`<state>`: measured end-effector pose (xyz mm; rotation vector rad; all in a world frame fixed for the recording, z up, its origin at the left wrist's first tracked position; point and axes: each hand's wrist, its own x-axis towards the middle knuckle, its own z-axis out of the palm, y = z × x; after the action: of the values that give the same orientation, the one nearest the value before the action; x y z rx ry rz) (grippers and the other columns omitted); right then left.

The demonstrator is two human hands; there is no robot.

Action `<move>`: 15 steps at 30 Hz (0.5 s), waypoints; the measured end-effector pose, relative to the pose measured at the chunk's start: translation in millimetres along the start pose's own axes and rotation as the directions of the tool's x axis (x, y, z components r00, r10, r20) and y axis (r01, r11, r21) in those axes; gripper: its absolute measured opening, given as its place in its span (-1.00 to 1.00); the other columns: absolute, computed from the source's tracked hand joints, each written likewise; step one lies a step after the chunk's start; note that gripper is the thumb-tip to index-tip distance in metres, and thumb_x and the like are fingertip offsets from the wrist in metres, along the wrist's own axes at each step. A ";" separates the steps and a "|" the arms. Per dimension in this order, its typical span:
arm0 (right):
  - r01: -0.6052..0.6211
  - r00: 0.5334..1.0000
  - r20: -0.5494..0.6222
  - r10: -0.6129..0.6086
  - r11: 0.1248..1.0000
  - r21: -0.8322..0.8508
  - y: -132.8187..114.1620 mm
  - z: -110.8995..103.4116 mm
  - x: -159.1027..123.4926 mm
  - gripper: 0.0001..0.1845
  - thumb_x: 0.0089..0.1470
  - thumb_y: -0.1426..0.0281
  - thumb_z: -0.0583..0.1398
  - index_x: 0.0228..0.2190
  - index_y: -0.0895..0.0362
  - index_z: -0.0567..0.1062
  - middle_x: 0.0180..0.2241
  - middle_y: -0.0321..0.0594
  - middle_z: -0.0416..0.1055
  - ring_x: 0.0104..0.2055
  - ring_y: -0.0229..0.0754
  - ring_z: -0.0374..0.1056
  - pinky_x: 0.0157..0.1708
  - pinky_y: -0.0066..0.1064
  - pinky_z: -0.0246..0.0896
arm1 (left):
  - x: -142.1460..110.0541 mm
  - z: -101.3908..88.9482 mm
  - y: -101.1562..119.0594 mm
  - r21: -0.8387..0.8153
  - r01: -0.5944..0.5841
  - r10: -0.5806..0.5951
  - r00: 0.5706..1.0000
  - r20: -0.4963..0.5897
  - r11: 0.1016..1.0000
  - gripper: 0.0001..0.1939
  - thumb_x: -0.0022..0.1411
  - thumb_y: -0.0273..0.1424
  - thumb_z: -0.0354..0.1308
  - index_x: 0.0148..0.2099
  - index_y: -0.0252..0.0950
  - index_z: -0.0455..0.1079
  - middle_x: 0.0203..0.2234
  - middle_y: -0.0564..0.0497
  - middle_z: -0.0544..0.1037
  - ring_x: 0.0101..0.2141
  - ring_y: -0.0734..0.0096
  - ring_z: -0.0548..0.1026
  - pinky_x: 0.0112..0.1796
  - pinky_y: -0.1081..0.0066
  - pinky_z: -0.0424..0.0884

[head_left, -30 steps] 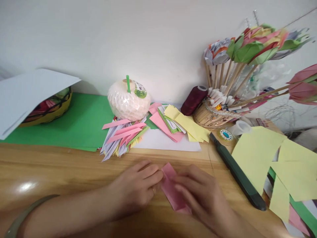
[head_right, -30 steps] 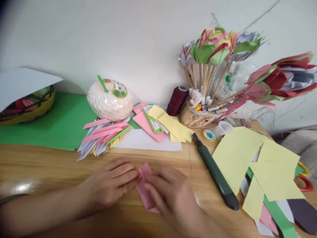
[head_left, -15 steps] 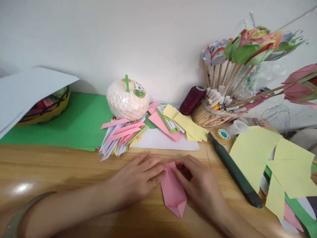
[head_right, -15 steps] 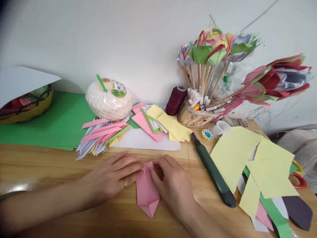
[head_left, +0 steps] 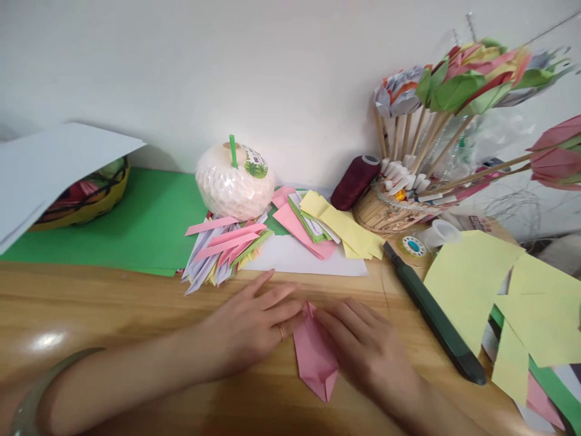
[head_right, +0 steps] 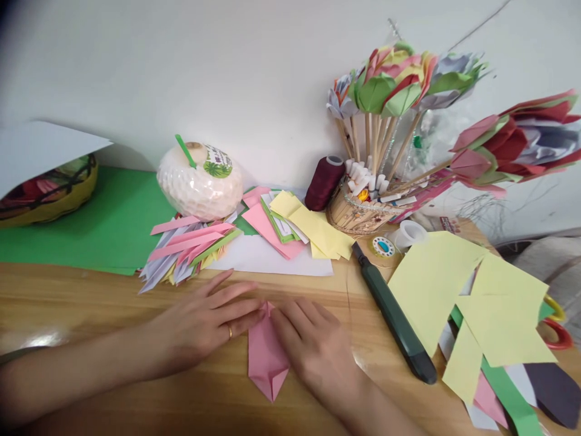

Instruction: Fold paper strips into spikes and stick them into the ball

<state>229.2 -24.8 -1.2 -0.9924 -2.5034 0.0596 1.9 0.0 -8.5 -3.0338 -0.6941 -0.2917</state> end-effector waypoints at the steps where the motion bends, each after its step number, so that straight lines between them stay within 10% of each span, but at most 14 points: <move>1: 0.030 1.000 0.010 -0.029 1.000 -0.005 0.3 -1.5 0.3 -0.68 0.27 0.51 -0.08 -0.23 0.27 0.46 -0.40 -0.09 0.46 -0.38 -0.17 0.32 -0.43 -0.36 0.25 | 0.0 0.2 -0.3 0.001 0.001 -0.001 1.000 -0.002 1.000 -0.67 0.38 -0.45 -0.07 0.15 -0.29 0.24 0.06 0.04 0.40 0.17 0.23 0.14 0.18 0.06 -0.04; 15: 0.128 0.991 0.051 -0.124 0.989 -0.071 -3.2 -4.3 1.9 -0.63 0.25 0.57 -0.10 -0.33 0.27 0.49 -0.40 -0.05 0.46 -0.34 -0.12 0.34 -0.40 -0.30 0.28 | 2.4 -2.2 -3.5 -0.008 -0.061 0.061 0.998 0.017 0.998 -0.67 0.39 -0.43 -0.10 0.16 -0.30 0.24 0.16 0.03 0.29 0.26 0.25 -0.02 0.18 0.04 -0.03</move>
<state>227.7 -26.4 4.0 -0.8679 -2.6224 -0.0502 2.2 4.1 -6.0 -3.0617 -0.6016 -0.2677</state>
